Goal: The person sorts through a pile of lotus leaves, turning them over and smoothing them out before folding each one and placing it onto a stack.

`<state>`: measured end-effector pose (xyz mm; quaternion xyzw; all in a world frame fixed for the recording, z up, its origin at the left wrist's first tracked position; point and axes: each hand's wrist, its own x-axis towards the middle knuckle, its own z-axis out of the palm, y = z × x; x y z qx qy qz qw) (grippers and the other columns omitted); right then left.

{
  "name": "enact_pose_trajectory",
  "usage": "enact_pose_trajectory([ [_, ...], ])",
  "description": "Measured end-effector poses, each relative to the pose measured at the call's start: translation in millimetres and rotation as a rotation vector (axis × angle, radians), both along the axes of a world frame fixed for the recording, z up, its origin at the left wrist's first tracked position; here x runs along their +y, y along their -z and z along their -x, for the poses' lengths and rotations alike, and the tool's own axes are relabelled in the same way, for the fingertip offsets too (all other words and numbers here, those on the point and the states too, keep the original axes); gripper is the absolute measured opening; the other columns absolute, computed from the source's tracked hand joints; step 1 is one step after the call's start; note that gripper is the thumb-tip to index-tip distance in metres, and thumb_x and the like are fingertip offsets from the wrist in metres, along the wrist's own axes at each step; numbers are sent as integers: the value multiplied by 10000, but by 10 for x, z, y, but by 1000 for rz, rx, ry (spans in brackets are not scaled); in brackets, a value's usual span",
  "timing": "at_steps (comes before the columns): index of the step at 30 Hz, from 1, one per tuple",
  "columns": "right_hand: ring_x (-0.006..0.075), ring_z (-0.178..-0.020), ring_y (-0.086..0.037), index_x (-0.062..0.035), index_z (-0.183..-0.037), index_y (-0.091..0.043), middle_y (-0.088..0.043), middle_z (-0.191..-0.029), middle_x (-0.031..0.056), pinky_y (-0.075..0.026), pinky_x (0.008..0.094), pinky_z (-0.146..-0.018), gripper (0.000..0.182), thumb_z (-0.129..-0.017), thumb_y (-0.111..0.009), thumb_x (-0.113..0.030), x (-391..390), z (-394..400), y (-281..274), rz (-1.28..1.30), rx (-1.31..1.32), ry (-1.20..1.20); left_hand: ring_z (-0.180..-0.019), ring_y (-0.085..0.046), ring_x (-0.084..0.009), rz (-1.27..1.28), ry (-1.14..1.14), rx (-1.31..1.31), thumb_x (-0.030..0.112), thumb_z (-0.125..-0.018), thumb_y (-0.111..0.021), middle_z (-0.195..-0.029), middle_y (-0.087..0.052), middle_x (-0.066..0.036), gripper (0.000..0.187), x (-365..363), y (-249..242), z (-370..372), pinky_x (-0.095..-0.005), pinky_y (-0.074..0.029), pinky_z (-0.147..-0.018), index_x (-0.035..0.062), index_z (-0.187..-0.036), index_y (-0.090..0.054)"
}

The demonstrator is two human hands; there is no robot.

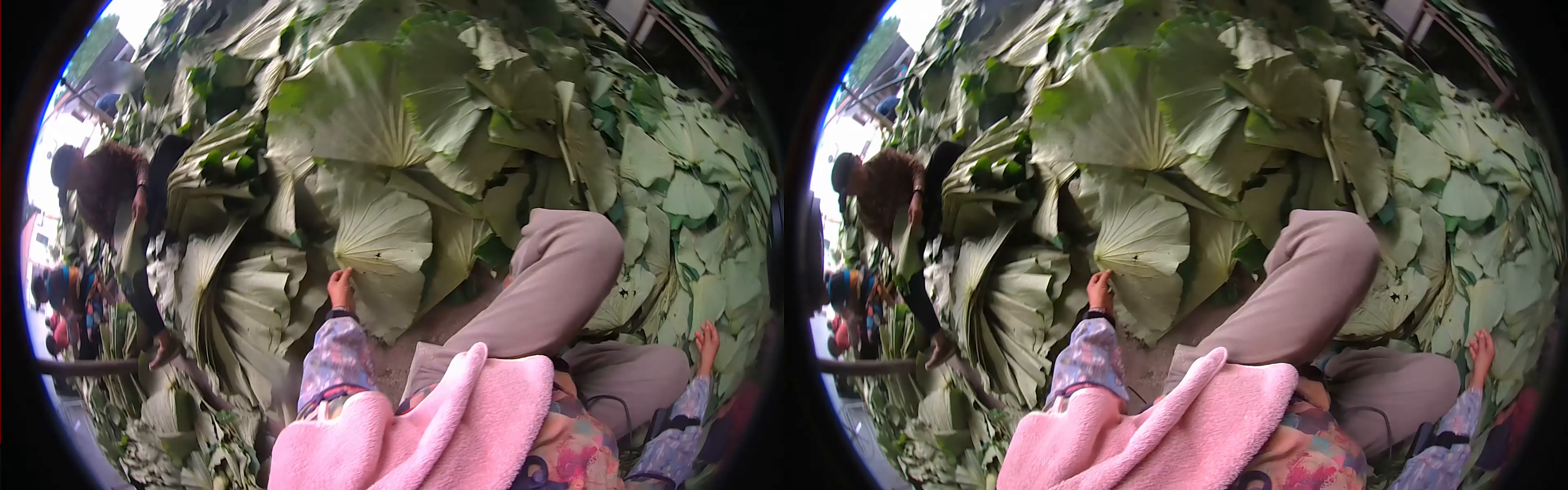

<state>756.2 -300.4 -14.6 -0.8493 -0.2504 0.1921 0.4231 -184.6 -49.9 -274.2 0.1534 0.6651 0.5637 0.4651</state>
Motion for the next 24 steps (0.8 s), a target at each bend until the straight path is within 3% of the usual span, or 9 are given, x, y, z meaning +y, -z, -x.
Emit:
enact_pose_trajectory([
  [1, 100, -737, -582, -126, -1185, -501, -596, -1038, 17, -438, 216, -633, 346, -891, -491, -307, 50, 168, 23, 13, -6, -10, -525, -420, -64, -1, 31, 5, 236, -749, -674, -667, -488, 39, 198, 73, -463, -67, -226, -320, -440, 71, -807, -583],
  [2, 111, -761, -584, -106, -1187, -496, -598, -1035, 38, -465, 231, -649, 349, -889, -497, -287, 40, 65, 172, -18, 57, -10, -607, -448, -77, -244, 186, 409, 229, -748, -671, -696, -496, 30, 197, 182, -705, -9, -212, -362, -543, 70, -817, -578],
  [6, 97, -698, -596, -65, -1075, -566, -624, -930, 23, -476, 223, -604, 284, -858, -550, -246, 263, 877, -97, -24, 37, -18, -757, -513, -85, -242, 793, 513, 105, -796, -575, -843, -572, -21, 191, 653, -2868, -362, -216, -411, -652, 15, -963, -547],
  [8, 95, -689, -609, -79, -1079, -569, -629, -898, 10, -460, 206, -580, 279, -849, -549, -236, 292, 926, -83, -11, 33, -5, -809, -519, -84, -277, 874, 582, 102, -795, -575, -886, -573, -20, 212, 935, -3395, -306, -223, -410, -714, 23, -990, -544],
  [11, 98, -746, -612, -67, -1079, -568, -620, -971, 28, -461, 226, -647, 267, -862, -511, -213, 206, 887, 55, 29, 64, -30, -819, -514, -109, -418, 823, 917, 135, -822, -545, -908, -542, -25, 228, 1739, -4059, -82, -226, -407, -753, 24, -1021, -558],
  [13, 98, -744, -616, -64, -1082, -564, -621, -969, 28, -465, 224, -635, 262, -862, -510, -196, 70, 857, 204, -4, 105, -50, -1006, -506, -200, -720, 449, 691, 85, -793, -552, -1107, -531, -106, 383, 2244, -4110, 202, -291, -386, -882, 22, -1167, -505],
  [15, 100, -740, -618, -60, -1089, -559, -623, -970, 28, -470, 220, -619, 266, -861, -512, -187, -103, 827, 376, -61, 182, 16, -1168, -410, -275, -792, 246, 2176, 29, -769, -535, -1272, -437, -157, 535, 2998, -4004, 1040, -362, -316, -986, 34, -1285, -394],
  [19, 94, -706, -611, -53, -1124, -538, -623, -960, 36, -449, 200, -577, 302, -851, -520, -181, -432, 779, 806, -94, 192, 185, -1190, -390, -297, -959, 280, 1886, 32, -795, -495, -1293, -406, -182, 550, 2882, -4102, -318, -399, -292, -1007, 33, -1317, -323],
  [24, 76, -612, -598, -61, -1064, -582, -634, -855, 17, -446, 209, -510, 308, -792, -599, -204, -479, 612, 1302, -138, 265, 361, -1232, -353, -258, -823, 853, 130, 222, -918, -398, -1328, -368, -106, 457, 1867, -4384, -2998, -376, -262, -1028, 19, -1317, -307],
])
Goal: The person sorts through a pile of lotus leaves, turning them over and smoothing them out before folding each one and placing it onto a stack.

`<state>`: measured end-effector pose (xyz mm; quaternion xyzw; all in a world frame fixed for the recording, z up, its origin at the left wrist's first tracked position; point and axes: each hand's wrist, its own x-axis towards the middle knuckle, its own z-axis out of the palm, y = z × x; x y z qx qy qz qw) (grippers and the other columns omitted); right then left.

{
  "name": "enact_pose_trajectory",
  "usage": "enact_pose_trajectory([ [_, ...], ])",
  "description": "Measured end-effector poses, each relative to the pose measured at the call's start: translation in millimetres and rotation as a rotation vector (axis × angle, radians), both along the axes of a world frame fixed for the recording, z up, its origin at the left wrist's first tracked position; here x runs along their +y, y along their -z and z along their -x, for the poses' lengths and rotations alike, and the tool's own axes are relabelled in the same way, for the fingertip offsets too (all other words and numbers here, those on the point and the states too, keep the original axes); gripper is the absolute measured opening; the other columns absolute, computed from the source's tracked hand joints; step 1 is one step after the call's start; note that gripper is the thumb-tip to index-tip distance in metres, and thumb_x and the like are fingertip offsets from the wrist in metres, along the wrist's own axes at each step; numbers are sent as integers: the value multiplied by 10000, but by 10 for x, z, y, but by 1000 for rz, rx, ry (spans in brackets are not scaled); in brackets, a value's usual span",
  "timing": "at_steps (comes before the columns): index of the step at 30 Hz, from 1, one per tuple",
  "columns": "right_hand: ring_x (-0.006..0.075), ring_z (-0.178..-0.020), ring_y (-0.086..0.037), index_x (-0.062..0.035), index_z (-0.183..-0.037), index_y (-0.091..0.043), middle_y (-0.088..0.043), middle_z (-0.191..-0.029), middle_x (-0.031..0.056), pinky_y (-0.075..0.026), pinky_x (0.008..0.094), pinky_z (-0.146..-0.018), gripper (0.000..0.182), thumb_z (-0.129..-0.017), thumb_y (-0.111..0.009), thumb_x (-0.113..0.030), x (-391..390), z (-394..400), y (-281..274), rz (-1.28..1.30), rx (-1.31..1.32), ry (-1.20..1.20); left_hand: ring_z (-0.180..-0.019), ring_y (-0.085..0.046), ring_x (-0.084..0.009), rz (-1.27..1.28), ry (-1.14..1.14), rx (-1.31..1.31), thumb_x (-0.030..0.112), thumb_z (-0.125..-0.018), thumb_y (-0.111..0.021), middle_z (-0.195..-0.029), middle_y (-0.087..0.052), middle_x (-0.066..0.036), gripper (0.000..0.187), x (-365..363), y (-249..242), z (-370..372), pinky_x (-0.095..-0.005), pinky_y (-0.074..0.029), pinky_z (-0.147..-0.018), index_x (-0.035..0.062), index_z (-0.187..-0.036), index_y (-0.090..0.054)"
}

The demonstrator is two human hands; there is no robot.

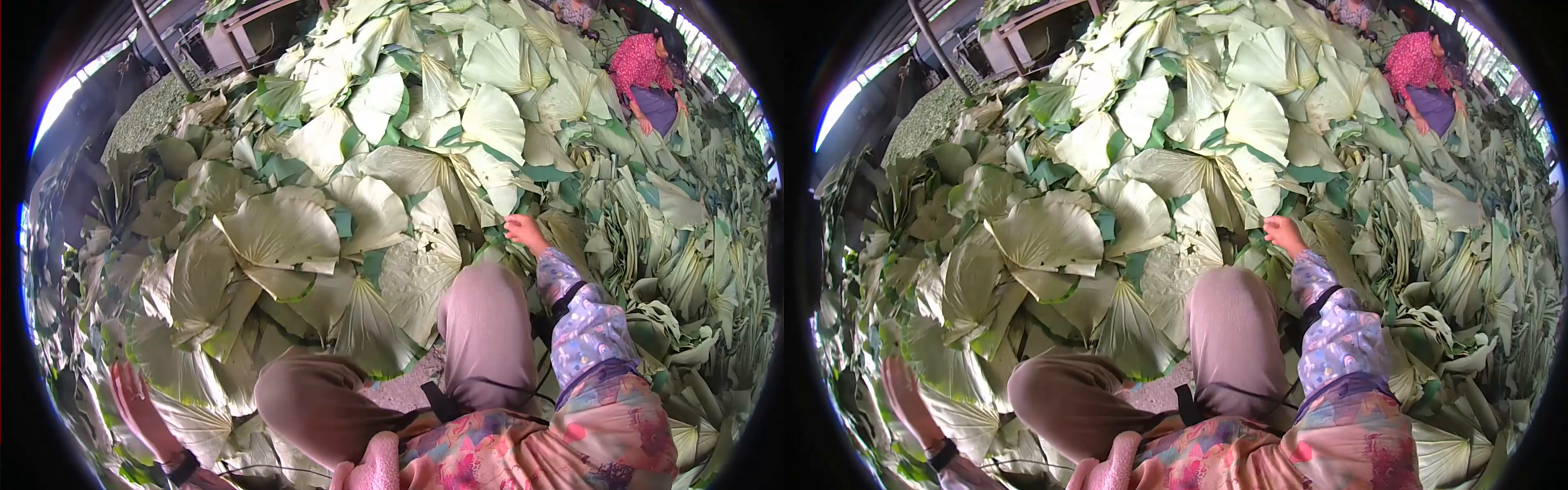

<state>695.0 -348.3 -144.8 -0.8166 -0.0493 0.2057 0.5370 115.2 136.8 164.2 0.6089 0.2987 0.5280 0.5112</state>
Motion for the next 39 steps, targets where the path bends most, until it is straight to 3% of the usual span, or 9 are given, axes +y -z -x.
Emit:
enact_pose_trajectory([
  [3, 255, -799, -614, -36, -1069, -569, -631, -904, 126, -488, 321, -695, 362, -746, -627, -189, 182, -183, 376, 245, -500, 38, -1190, -407, -291, -8, 244, 121, 262, -891, -456, -1307, -389, -153, 492, -434, 115, -947, -409, -305, -998, -12, -1284, -345],
  [4, 318, -974, -543, -40, -1104, -538, -572, -1048, 177, -432, 348, -849, 449, -695, -656, -182, 273, -219, 317, 324, -563, 51, -1161, -432, -292, 6, 353, 159, 249, -893, -453, -1287, -406, -167, 467, -549, 175, -1171, -399, -337, -974, -13, -1267, -359],
  [5, 310, -1020, -512, -42, -1124, -518, -535, -1105, 173, -414, 353, -873, 488, -682, -668, -186, 368, -296, 305, 344, -649, 38, -1133, -457, -293, 21, 463, 197, 235, -894, -450, -1267, -424, -181, 443, -677, 225, -1394, -390, -369, -950, -15, -1251, -372],
  [8, 300, -1141, -417, -48, -1188, -452, -418, -1255, 164, -358, 369, -938, 614, -646, -702, -193, 570, -588, 285, 477, -839, 1, -948, -575, -233, 196, 431, 252, 69, -812, -564, -1105, -552, -158, 280, -1099, 304, -2043, -346, -461, -850, -36, -1070, -530],
  [10, 309, -1201, -349, -50, -1236, -400, -335, -1326, 161, -321, 384, -973, 707, -624, -723, -195, 680, -768, 275, 648, -879, -27, -933, -577, -228, 232, 519, 302, 83, -803, -589, -1073, -562, -157, 269, -1144, 478, -2233, -353, -463, -850, -34, -1039, -536],
  [12, 324, -1231, -300, -55, -1273, -353, -294, -1349, 163, -289, 400, -993, 774, -618, -735, -208, 676, -922, 325, 724, -885, -26, -934, -579, -248, 251, 576, 440, 167, -796, -625, -1044, -570, -176, 343, -1215, 527, -2441, -377, -456, -862, -39, -1047, -516],
  [15, 340, -1267, -239, -90, -1334, -271, -224, -1387, 167, -257, 407, -1018, 934, -576, -776, -295, 636, -1123, 602, 804, -763, -9, -1039, -532, -303, 261, 717, 489, 117, -861, -520, -1122, -539, -205, 297, -1093, 462, -2589, -424, -399, -917, -49, -1107, -506],
  [18, 344, -1280, -211, -123, -1354, -231, -163, -1415, 153, -256, 412, -1022, 1033, -529, -800, -373, 702, -1142, 869, 863, -626, 4, -1052, -522, -322, 276, 709, 584, 157, -856, -528, -1128, -531, -228, 355, -1006, 493, -2682, -442, -384, -928, -71, -1126, -491],
  [39, 385, -1279, -192, -91, -1360, -188, -149, -1406, 190, -261, 423, -1019, 1034, -541, -799, -246, 1071, -1368, 1513, 883, -571, 27, -1043, -529, -354, 85, 751, 820, 283, -885, -457, -1114, -533, -259, 479, -569, 725, -3117, -418, -372, -922, -59, -1218, -416],
])
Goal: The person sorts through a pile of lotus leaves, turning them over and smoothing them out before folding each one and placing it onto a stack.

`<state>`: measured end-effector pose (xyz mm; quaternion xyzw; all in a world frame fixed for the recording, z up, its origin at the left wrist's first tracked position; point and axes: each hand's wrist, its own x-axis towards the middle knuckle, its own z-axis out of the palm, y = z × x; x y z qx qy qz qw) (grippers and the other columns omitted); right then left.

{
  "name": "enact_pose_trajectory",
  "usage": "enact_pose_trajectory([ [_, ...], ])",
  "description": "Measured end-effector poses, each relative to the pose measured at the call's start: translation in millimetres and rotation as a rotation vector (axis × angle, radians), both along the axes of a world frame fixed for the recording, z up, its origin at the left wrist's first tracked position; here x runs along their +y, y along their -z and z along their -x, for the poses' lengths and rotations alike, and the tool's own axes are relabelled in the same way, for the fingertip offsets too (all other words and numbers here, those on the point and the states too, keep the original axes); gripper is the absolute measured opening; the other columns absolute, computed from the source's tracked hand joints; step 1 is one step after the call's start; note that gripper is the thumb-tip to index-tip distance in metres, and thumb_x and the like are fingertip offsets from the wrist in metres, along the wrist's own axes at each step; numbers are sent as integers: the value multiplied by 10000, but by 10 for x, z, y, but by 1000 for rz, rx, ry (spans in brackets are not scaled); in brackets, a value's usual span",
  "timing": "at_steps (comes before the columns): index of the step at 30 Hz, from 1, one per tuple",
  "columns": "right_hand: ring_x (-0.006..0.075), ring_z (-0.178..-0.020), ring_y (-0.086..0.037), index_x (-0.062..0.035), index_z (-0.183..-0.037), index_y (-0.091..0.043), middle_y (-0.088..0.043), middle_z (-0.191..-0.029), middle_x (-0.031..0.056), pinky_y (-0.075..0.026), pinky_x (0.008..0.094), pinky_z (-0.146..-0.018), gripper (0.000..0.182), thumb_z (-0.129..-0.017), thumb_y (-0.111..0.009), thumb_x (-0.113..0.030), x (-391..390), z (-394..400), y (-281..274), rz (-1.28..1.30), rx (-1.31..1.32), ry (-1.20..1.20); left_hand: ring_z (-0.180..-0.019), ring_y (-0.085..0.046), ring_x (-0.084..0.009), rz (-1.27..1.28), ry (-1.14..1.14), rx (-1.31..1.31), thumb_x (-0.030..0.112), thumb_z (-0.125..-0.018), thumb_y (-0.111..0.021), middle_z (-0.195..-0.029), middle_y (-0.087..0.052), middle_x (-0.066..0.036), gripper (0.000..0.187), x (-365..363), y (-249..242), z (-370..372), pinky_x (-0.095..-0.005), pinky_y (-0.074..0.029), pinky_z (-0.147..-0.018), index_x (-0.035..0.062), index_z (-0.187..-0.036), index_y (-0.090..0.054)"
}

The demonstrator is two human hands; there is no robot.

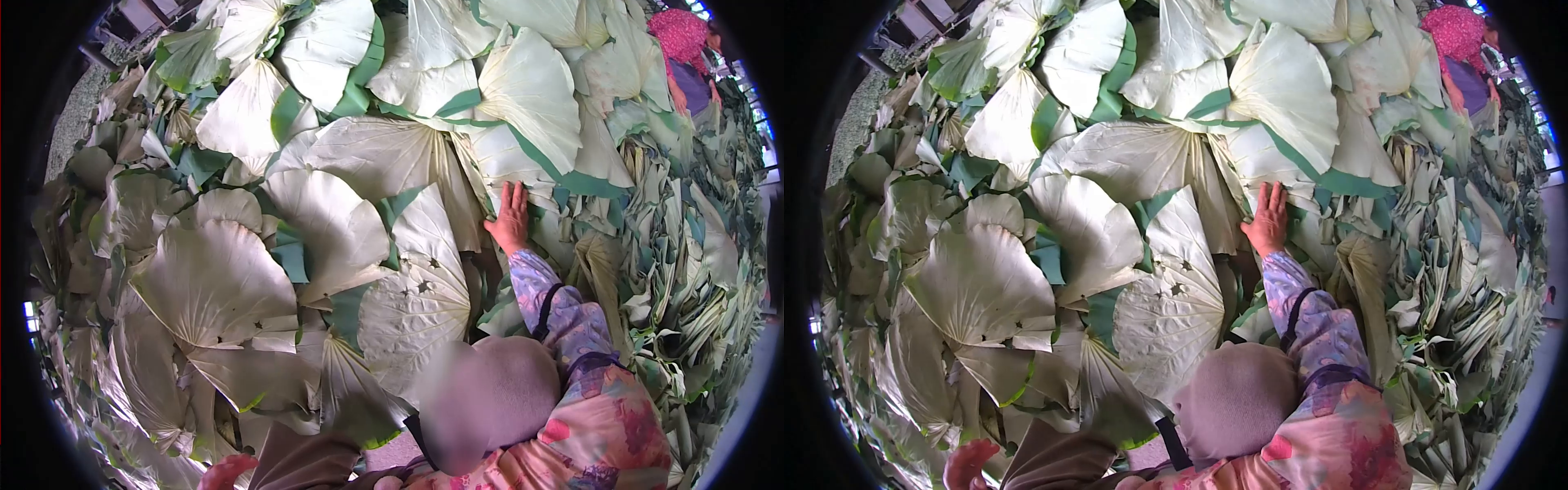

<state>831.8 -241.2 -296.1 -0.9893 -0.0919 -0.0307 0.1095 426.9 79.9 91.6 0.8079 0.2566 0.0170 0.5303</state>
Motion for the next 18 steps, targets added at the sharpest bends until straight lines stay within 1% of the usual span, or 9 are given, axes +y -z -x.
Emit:
enact_pose_trajectory([
  [1, 386, -1277, -192, -92, -1363, -180, -145, -1405, 194, -263, 419, -1018, 1034, -547, -798, -236, -7, 5, 10, 11, -8, -11, -1044, -528, -354, 4, 6, -21, 290, -887, -452, -1118, -530, -261, 482, 4, 11, -37, -421, -380, -914, -59, -1217, -413],
  [4, 375, -1279, -194, -99, -1362, -181, -145, -1406, 183, -275, 417, -1013, 1023, -551, -794, -214, 2, 0, 6, 9, -11, -6, -1042, -529, -354, -30, 11, 62, 289, -886, -454, -1120, -527, -263, 481, 6, -22, -137, -423, -386, -911, -60, -1214, -411],
  [7, 364, -1281, -197, -108, -1360, -181, -150, -1405, 170, -292, 414, -1003, 1010, -557, -788, -196, -7, -33, 55, 46, -26, -6, -1044, -528, -351, -16, 61, 81, 292, -886, -451, -1117, -529, -263, 483, 47, 1, -127, -418, -385, -913, -67, -1208, -410],
  [10, 368, -1283, -193, -109, -1360, -184, -141, -1412, 167, -306, 413, -1000, 991, -562, -769, -156, 29, -22, 33, 76, -17, 13, -1048, -526, -346, 17, -21, 54, 297, -883, -456, -1118, -528, -265, 492, -10, -9, -136, -414, -378, -921, -75, -1203, -412],
  [11, 355, -1285, -191, -118, -1362, -172, -154, -1406, 160, -307, 421, -993, 1001, -568, -777, -183, 31, -29, 23, 77, -10, 7, -1049, -525, -346, 7, -17, 59, 295, -883, -457, -1120, -526, -265, 491, 2, -8, -133, -415, -377, -923, -76, -1202, -412],
  [14, 356, -1276, -211, -119, -1356, -195, -165, -1403, 159, -353, 430, -956, 962, -581, -763, -172, 1, -32, 19, 64, -5, -20, -1052, -523, -346, -5, -12, 85, 288, -881, -460, -1127, -521, -266, 488, 20, 2, -94, -417, -373, -928, -77, -1202, -413],
  [17, 358, -1270, -228, -118, -1346, -221, -169, -1403, 161, -397, 430, -912, 921, -591, -748, -162, 47, -96, 9, 172, 33, 11, -1055, -521, -345, -34, 0, 85, 282, -883, -458, -1120, -526, -265, 483, 51, -45, -7, -413, -370, -934, -76, -1205, -412],
  [18, 351, -1220, -299, -106, -1313, -275, -247, -1356, 160, -445, 415, -852, 862, -586, -736, -147, 45, -100, -14, 197, -34, -14, -1057, -521, -344, -38, 7, 62, 281, -886, -453, -1108, -535, -263, 482, 59, -21, 41, -408, -368, -937, -74, -1208, -411],
])
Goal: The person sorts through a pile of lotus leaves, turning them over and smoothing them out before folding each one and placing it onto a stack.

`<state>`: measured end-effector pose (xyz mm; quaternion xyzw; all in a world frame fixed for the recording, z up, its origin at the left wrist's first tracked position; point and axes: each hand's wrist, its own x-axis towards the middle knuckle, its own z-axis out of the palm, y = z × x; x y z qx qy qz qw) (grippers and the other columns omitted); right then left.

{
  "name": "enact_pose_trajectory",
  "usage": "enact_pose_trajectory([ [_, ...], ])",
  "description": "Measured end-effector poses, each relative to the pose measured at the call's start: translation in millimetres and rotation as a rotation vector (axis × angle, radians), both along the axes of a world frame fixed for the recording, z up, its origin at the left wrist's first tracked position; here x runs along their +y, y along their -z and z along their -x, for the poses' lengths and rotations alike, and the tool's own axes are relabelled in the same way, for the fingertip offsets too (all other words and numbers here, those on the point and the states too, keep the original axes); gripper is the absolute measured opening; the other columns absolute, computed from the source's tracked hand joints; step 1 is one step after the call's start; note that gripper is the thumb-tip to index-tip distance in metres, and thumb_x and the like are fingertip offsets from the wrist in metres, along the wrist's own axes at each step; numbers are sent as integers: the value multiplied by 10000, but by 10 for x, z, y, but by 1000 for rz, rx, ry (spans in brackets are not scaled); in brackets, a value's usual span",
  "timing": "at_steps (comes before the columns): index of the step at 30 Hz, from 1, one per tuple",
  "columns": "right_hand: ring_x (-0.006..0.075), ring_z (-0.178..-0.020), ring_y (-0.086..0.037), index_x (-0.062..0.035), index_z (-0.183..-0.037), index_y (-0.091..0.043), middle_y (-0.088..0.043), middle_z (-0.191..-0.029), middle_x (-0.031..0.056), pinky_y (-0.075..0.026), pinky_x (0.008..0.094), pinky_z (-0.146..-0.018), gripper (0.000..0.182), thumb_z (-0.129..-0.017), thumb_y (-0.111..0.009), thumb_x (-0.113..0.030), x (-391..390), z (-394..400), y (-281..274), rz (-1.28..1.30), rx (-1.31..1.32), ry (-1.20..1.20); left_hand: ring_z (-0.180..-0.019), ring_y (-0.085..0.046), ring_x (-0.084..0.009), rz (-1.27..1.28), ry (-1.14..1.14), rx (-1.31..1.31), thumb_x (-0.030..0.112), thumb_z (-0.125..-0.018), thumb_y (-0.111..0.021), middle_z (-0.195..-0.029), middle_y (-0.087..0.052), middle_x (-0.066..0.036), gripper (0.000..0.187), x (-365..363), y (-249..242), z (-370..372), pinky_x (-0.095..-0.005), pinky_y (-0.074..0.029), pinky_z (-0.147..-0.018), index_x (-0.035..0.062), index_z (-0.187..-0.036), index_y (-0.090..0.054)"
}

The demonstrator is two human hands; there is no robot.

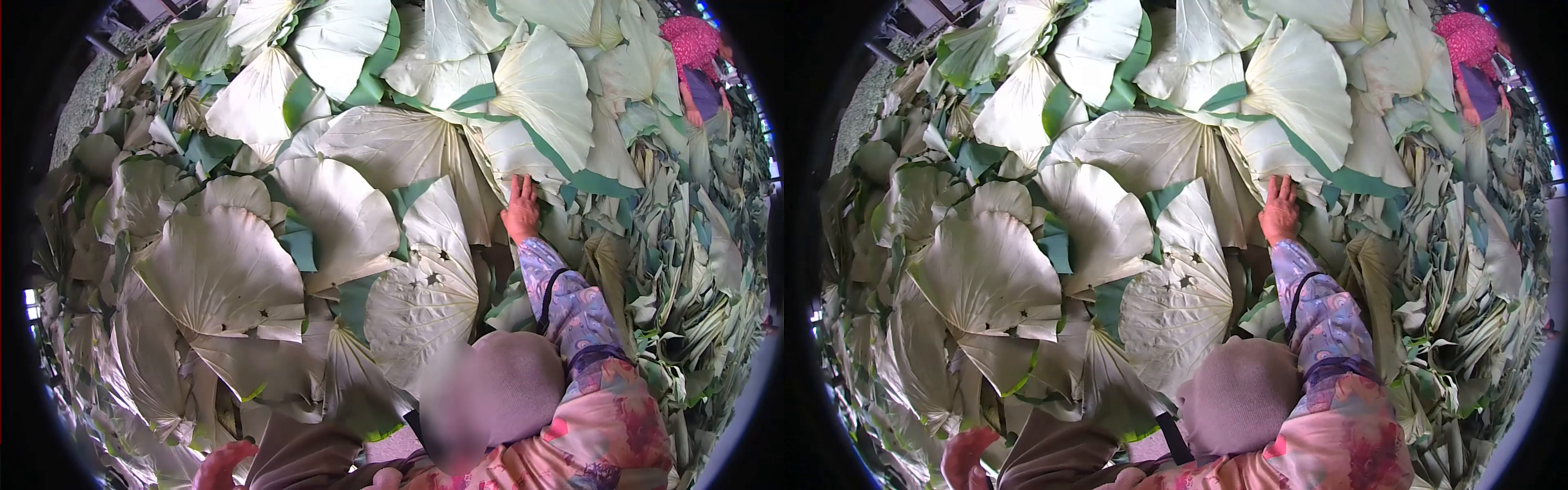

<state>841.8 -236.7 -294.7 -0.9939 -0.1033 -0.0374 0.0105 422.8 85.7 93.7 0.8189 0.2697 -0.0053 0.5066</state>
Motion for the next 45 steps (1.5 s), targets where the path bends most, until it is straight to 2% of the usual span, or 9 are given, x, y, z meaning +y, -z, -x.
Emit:
enact_pose_trajectory([
  [5, 331, -958, -516, -115, -1042, -482, -494, -1050, 146, -486, 417, -717, 302, -748, -539, -85, -43, -243, -154, 72, 53, -80, -1058, -520, -343, 2, 10, -53, 285, -886, -469, -1100, -545, -254, 493, 36, -32, 228, -411, -366, -940, -74, -1217, -405],
  [8, 333, -866, -564, -107, -947, -516, -539, -954, 148, -479, 425, -694, 173, -793, -443, -76, -36, -305, -321, 100, 45, -155, -1033, -530, -357, -49, 28, -68, 314, -885, -479, -1116, -529, -264, 512, 50, -131, 442, -427, -379, -923, -92, -1190, -415],
  [17, 352, -841, -578, -103, -969, -534, -562, -900, 177, -459, 446, -694, 193, -806, -431, -102, 14, 0, -1361, 173, 87, -226, -1051, -510, -381, 164, -113, -320, 220, -866, -521, -1137, -511, -272, 453, -29, -146, 1281, -467, -374, -917, -45, -1219, -420],
  [20, 364, -837, -564, -123, -965, -551, -562, -902, 163, -437, 459, -690, 291, -704, -497, -5, -191, 281, -1579, 84, 62, -231, -1055, -504, -388, 175, -56, -443, 166, -853, -536, -1145, -511, -257, 428, -13, -132, 1435, -486, -371, -918, -25, -1221, -432],
  [21, 362, -841, -569, -131, -965, -561, -568, -889, 163, -448, 446, -700, 226, -781, -448, -64, -239, 376, -1646, 68, 47, -248, -1057, -503, -387, 204, -47, -446, 152, -850, -536, -1145, -513, -249, 418, -10, -137, 1456, -490, -372, -917, -20, -1219, -437],
  [24, 357, -857, -563, -142, -958, -575, -569, -896, 149, -438, 445, -704, 275, -745, -460, -10, -352, 666, -1863, 21, 98, -256, -1060, -502, -384, 275, -14, -486, 114, -843, -538, -1147, -518, -224, 396, -35, -171, 1491, -502, -377, -912, 0, -1213, -453],
  [35, 348, -874, -561, -121, -940, -595, -581, -922, 166, -441, 427, -737, 335, -685, -463, 49, -670, 1269, -2524, -192, 121, -446, -1070, -503, -360, 230, 171, -596, 79, -832, -560, -1152, -521, -193, 387, -412, -291, 1088, -492, -381, -920, 48, -1207, -469],
  [41, 327, -840, -568, -106, -929, -602, -585, -903, 138, -463, 408, -730, 320, -677, -479, 48, -847, 1779, -2717, -245, 139, -569, -1088, -494, -356, 214, 233, -567, 48, -830, -557, -1152, -528, -181, 375, -786, -418, 784, -458, -369, -946, -1, -1190, -463],
  [45, 310, -821, -582, -46, -968, -565, -581, -898, 127, -456, 410, -714, 329, -642, -569, -4, -200, 2344, -2973, -715, 223, -878, -969, -558, -297, 79, 180, -476, 160, -803, -602, -1074, -556, -164, 383, -1007, -421, 661, -403, -439, -865, -20, -1120, -484],
])
